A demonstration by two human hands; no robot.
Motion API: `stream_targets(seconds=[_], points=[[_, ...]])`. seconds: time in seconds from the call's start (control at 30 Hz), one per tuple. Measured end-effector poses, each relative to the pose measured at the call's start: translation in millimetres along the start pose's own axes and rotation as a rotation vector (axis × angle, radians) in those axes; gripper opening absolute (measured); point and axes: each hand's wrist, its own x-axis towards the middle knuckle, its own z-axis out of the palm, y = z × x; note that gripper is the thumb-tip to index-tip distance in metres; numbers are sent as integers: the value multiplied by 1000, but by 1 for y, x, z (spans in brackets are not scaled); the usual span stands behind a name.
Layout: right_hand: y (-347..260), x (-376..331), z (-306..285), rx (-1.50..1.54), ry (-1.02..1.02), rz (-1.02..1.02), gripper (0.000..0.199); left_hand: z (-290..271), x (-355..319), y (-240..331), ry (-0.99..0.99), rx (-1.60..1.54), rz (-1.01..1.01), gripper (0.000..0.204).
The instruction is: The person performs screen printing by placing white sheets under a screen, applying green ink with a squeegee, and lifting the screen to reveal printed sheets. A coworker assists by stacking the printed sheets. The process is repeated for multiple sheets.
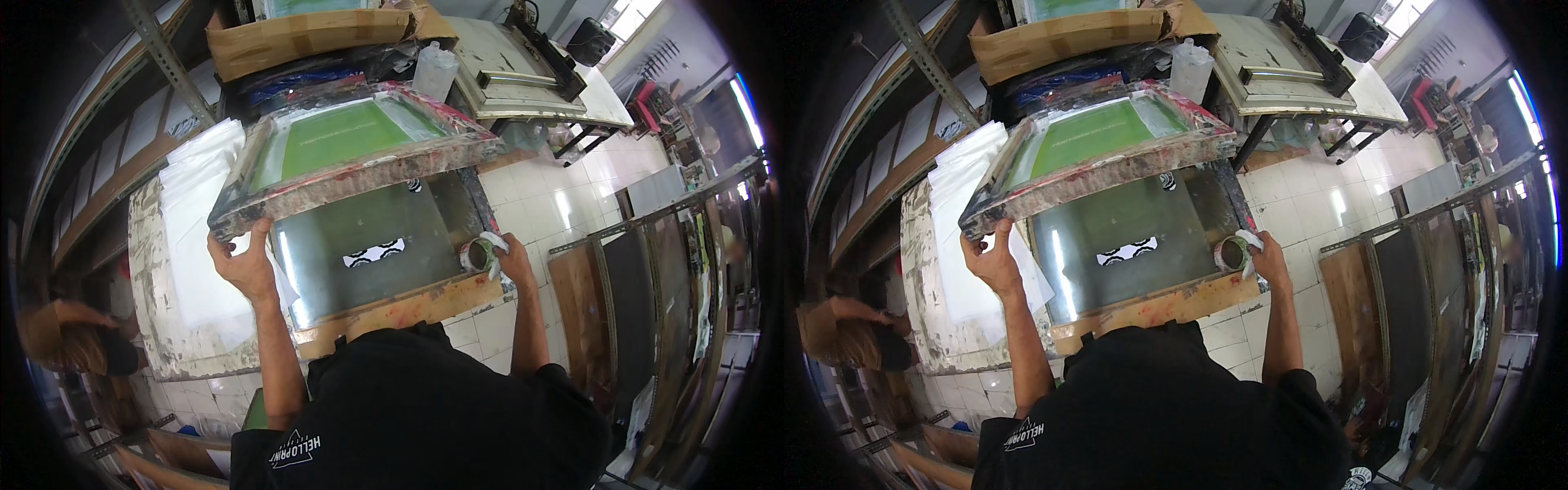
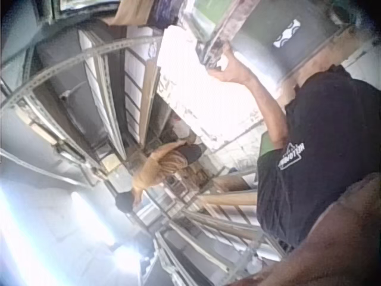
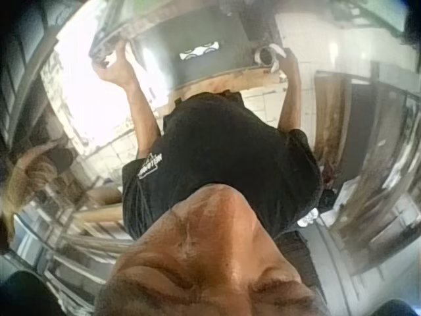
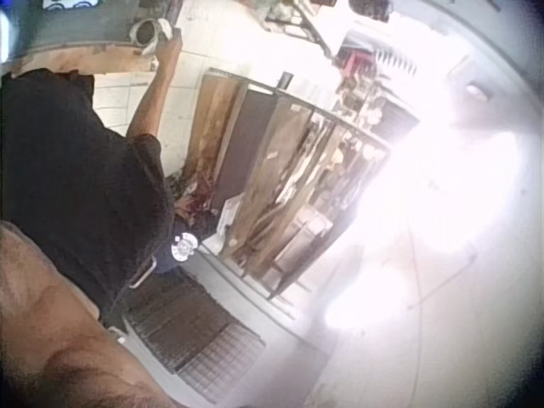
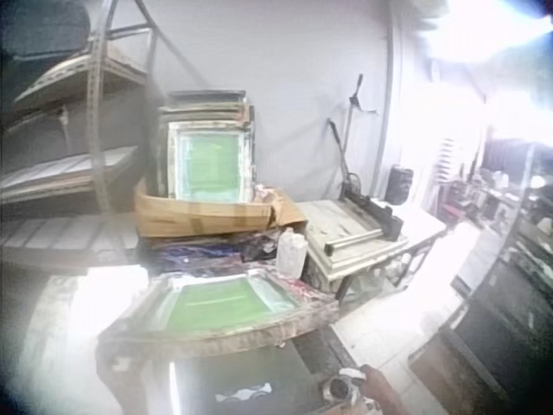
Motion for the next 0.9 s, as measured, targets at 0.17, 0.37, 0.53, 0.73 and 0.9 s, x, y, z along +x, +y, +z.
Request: stream_targets(seconds=[0.17,0.37,0.53,0.73,0.9], points=[[23,-2,3,260,69,91,23,-1,-2,5,-1,-31,-29,61],[-17,0,-12,697,284,150,26,0,-1,7,11,-59,-15,58],[-88,37,54,1134,317,99,29,5,1,9,33,-42,52,43],[-119,48,148,-312,117,-614,62,-9,-14,1,-45,5,-80,69],[-44,100,200,-686,157,-538,71,-18,-34,-10,-115,-77,-150,76]])
